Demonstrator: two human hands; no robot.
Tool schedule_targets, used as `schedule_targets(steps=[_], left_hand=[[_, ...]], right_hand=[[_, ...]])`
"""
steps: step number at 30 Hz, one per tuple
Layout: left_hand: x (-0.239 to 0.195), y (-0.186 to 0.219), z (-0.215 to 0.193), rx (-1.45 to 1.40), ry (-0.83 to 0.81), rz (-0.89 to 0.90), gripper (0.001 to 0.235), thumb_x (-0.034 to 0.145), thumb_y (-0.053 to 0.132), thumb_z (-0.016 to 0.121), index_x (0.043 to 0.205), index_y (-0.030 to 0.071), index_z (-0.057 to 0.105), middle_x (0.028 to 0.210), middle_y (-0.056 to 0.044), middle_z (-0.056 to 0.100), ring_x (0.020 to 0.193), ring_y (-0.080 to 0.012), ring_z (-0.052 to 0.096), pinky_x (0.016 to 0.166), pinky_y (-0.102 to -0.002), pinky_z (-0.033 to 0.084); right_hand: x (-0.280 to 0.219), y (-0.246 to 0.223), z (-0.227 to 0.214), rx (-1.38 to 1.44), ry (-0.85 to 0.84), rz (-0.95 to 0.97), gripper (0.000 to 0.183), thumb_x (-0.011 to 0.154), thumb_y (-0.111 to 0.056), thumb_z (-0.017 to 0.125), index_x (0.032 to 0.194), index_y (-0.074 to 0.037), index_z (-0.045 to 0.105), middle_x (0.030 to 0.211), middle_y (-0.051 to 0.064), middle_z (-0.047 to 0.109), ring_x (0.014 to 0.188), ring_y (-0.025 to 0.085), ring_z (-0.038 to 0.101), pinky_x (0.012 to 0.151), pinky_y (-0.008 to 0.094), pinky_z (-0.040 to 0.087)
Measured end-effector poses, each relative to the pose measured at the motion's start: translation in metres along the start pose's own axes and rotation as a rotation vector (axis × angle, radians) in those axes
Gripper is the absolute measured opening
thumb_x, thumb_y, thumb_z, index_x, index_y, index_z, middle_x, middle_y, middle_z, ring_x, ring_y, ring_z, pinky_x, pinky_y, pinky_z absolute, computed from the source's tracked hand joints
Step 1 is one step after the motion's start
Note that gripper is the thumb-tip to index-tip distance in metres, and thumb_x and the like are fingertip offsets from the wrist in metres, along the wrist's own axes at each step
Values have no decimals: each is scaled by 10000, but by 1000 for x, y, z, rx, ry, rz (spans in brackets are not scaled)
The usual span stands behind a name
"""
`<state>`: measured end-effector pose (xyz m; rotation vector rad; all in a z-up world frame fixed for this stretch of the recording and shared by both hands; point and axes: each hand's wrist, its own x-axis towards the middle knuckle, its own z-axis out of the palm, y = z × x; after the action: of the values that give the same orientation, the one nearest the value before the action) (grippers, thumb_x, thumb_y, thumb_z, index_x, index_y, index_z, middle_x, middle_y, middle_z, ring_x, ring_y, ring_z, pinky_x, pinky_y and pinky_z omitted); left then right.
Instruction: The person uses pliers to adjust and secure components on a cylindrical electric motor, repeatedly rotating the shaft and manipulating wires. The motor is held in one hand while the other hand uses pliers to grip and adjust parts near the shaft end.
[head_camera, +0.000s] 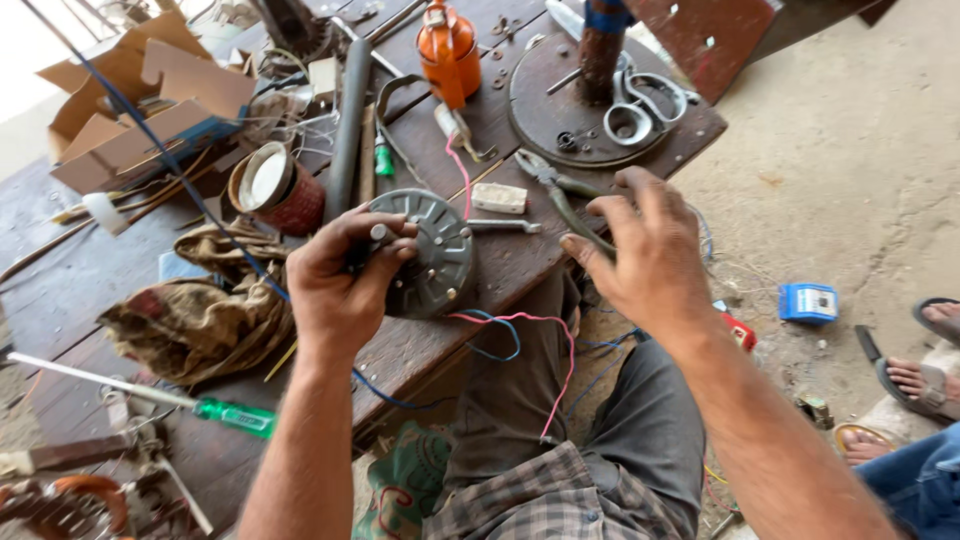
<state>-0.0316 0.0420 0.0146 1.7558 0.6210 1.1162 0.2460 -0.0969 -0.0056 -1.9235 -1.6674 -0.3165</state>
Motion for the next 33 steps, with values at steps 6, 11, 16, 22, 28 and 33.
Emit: schedule_targets(steps=[6,11,16,22,28,33], left_hand=[[6,4,3,-33,-16,45,275,926,16,794,1141,31,622,1097,-47,707,1061,-100,663,985,-275,550],[6,15,-2,296,-135,180,201,1048,138,669,1221,36,681,1075,-46,772,1137,-222,654,1117,-388,457],[6,14,2,331,-85,208,143,1068,154,648,1174,63,681,1046,-26,763,1087,-209,695,1213,-425,418],[3,15,-2,327,-116,189,155,1080,139,627,1198,53,680,1065,-30,764,1093,-186,695,1249,-438,391],[1,9,-2,337,-93,195,120,1100,141,624,1175,66,679,1058,-18,764,1041,-166,701,1224,-418,402],[0,11,-1,344,-94,203,108,1114,124,621,1195,74,673,1055,-26,768,1038,-166,708,1220,-402,405]], right_hand=[[-8,3,41,-100,-120,96,365,894,-365,764,1107,-82,678,1267,151,559,1142,365,561,898,536,478],[-17,8,48,-90,-75,56,343,942,-396,740,1042,-82,643,1115,165,563,988,289,596,811,443,544],[-40,-32,29,1436,-49,852,385,989,-398,634,1094,-30,594,868,45,583,702,120,527,556,276,452],[-70,-115,32,2018,-168,965,191,918,-197,593,1043,-97,491,1005,134,624,747,216,647,507,342,497],[-70,-113,17,2325,-28,943,147,858,-137,494,992,-75,487,1172,255,639,832,349,670,649,442,550],[-67,-129,29,2352,75,1030,156,864,-114,475,1002,-58,520,990,246,638,796,367,657,681,504,544]])
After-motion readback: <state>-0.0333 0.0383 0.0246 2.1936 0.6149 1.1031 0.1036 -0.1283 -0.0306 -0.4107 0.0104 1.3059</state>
